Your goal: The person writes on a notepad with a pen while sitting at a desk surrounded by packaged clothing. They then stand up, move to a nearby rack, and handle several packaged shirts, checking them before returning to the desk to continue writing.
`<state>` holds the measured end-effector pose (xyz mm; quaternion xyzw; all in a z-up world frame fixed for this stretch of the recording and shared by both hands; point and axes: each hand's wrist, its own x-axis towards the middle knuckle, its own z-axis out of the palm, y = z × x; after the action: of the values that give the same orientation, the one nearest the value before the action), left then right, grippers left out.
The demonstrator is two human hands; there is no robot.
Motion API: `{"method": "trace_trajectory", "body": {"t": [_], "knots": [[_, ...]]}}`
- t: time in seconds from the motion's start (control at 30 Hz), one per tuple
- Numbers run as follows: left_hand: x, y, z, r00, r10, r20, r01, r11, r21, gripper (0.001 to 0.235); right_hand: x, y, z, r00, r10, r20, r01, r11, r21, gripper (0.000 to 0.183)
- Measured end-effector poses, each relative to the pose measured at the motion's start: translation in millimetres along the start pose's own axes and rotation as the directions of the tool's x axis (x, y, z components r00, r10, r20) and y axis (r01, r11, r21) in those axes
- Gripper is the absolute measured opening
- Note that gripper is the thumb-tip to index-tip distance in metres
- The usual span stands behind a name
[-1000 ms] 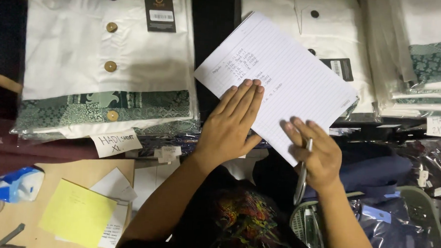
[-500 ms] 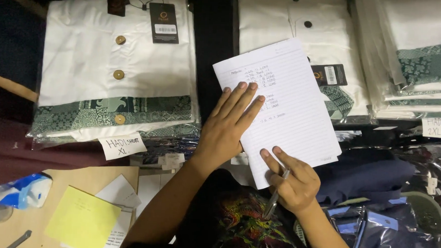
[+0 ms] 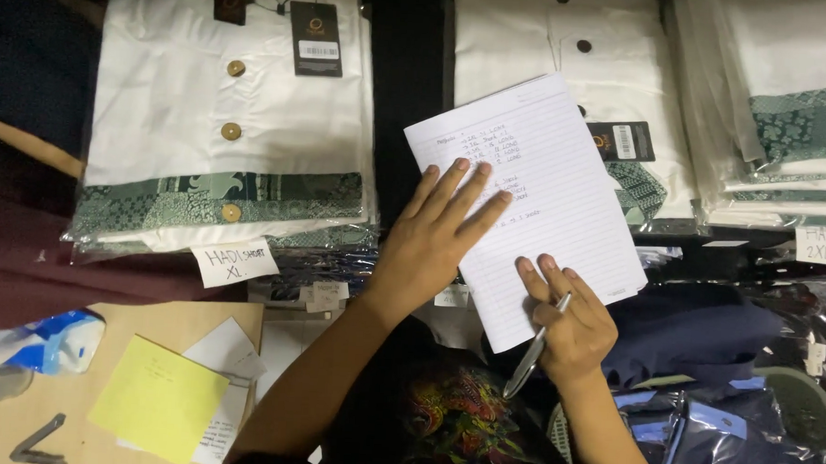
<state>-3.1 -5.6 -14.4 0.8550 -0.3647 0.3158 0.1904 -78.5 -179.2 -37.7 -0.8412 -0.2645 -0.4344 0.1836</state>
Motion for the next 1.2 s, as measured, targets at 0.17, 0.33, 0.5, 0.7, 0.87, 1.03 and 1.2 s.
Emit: {"method": "trace_trajectory", "body": {"t": [0.17,0.33,0.5,0.7,0.87,1.03,1.2], "knots": [[-21.3,21.1,-1.8,0.965,-0.127,-0.229,0.065,0.963,-0.262,0.038,11.0,-2.3,-10.1,1.000,-0.022,-0.021,0.023,1.000,0.017,0.022],[-63.7,55.0,-18.0,0.817,-0.538,-0.207,0.267,0.673,-0.690,0.048,-5.2,-30.5,-25.1,0.991,0.134,-0.006,-0.134,0.991,0.006,0.031],[-71.7,48.2,-48.8,0.123,-0.411,0.903,0.569,-0.716,-0.404,0.078,34.3,-79.3,-43.9,0.959,-0.178,0.223,0.176,0.984,0.028,0.011],[-67.4,27.7,-99.3,0.112,-0.413,0.904,0.906,-0.332,-0.263,0.053,37.4,-107.0,-56.1,0.788,-0.134,0.601,-0.016,0.971,0.237,0.048],[-117.4,15.4,-106.8,0.296,-0.298,0.908,0.875,-0.297,-0.383,0.050,44.3,-78.2,-60.0,0.826,0.182,0.534,-0.337,0.918,0.209,0.034],[-140.8,10.2,-129.0,0.311,-0.251,0.917,0.866,-0.323,-0.381,0.058,44.6,4.9,-48.2,0.761,0.582,0.288,-0.557,0.813,-0.171,0.047],[-183.5,6.6,-119.9,0.346,-0.337,0.876,0.736,-0.482,-0.476,0.054,72.5,35.2,-25.3,0.766,0.304,0.567,-0.157,0.943,-0.293,0.087]]}}
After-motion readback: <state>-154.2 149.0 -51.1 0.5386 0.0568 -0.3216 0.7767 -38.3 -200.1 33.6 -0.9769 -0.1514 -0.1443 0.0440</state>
